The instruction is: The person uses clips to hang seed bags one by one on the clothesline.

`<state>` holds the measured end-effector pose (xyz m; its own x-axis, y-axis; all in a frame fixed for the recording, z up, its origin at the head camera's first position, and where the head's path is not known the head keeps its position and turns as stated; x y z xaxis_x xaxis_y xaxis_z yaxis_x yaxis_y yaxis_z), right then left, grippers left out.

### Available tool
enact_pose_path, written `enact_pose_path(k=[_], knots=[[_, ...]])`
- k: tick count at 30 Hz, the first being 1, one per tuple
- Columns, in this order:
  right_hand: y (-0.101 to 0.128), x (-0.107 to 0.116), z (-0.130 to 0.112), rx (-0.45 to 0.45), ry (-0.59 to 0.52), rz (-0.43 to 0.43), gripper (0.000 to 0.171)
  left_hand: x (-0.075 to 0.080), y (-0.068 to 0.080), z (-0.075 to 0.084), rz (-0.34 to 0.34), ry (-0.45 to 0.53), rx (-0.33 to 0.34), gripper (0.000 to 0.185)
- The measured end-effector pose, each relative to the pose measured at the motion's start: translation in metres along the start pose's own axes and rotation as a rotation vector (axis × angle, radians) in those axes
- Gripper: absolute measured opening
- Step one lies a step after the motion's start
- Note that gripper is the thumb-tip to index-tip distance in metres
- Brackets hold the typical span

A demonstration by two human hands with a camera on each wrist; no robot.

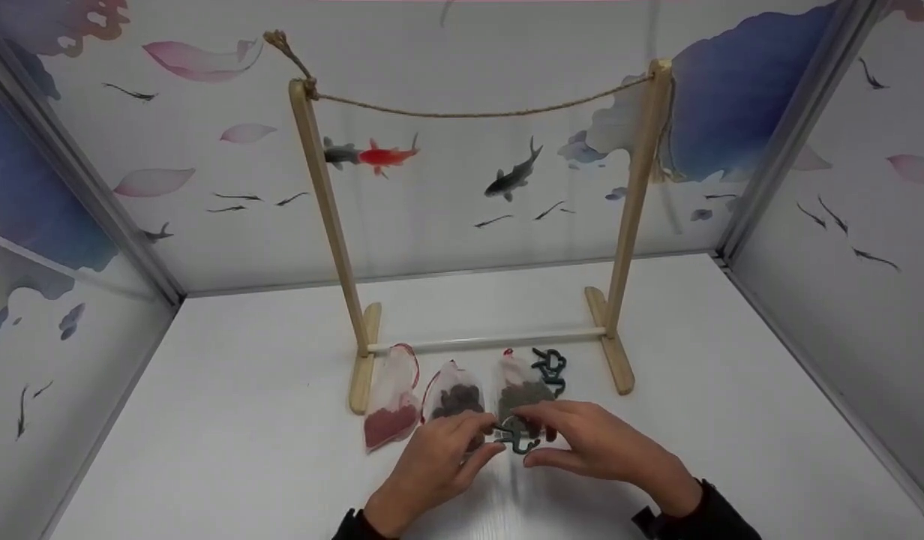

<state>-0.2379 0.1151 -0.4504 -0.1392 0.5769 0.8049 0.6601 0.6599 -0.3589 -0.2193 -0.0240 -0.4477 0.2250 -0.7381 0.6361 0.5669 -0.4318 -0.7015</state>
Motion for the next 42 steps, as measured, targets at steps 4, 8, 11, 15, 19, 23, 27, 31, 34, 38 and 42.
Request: enact_pose_path(k=[4,8,11,15,19,23,27,31,34,38,42], knots=[[0.000,0.002,-0.001,0.012,0.024,0.018,0.053,0.004,-0.002,0.000,0.031,0.047,0.003,0.019],[0.000,0.003,0.001,0.005,0.039,0.032,0.048,0.007,-0.002,-0.003,0.038,0.071,0.019,0.013],[0.000,0.006,0.004,-0.010,0.060,0.058,0.045,0.011,-0.002,-0.007,0.040,0.060,0.037,0.011],[-0.002,0.013,0.006,-0.010,0.086,0.130,0.042,0.020,-0.004,-0.014,0.067,0.016,0.048,0.011],[-0.005,0.025,0.015,-0.036,0.093,0.246,0.035,0.032,-0.007,-0.021,0.120,-0.010,0.052,0.010],[-0.009,0.034,0.039,-0.158,0.102,0.327,0.026,0.044,-0.006,-0.030,0.166,-0.035,0.096,0.008],[-0.016,0.033,0.063,-0.285,0.149,0.331,0.020,0.049,-0.004,-0.040,0.182,-0.062,0.165,0.009],[-0.025,0.025,0.087,-0.415,0.165,0.295,0.015,0.050,-0.002,-0.046,0.176,-0.044,0.214,0.009],[-0.031,0.015,0.106,-0.522,0.156,0.240,0.014,0.049,-0.001,-0.049,0.171,-0.037,0.227,0.010],[-0.035,0.002,0.122,-0.616,0.156,0.162,0.015,0.048,0.000,-0.052,0.165,-0.037,0.235,0.011],[-0.038,-0.007,0.127,-0.612,0.170,0.126,0.016,0.047,0.001,-0.053,0.159,-0.048,0.241,0.011]])
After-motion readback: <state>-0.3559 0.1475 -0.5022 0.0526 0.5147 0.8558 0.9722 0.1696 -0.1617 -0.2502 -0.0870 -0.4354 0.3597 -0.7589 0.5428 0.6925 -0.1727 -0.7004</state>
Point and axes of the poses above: each hand's wrist, its own y-axis away from the middle knuckle, its own x-axis out of the back of the hand, z = x × y, the point moved 10 cm from there along -y, towards the middle knuckle, and after that the axes turned 9 degrees about z, right-handed, at the moved point
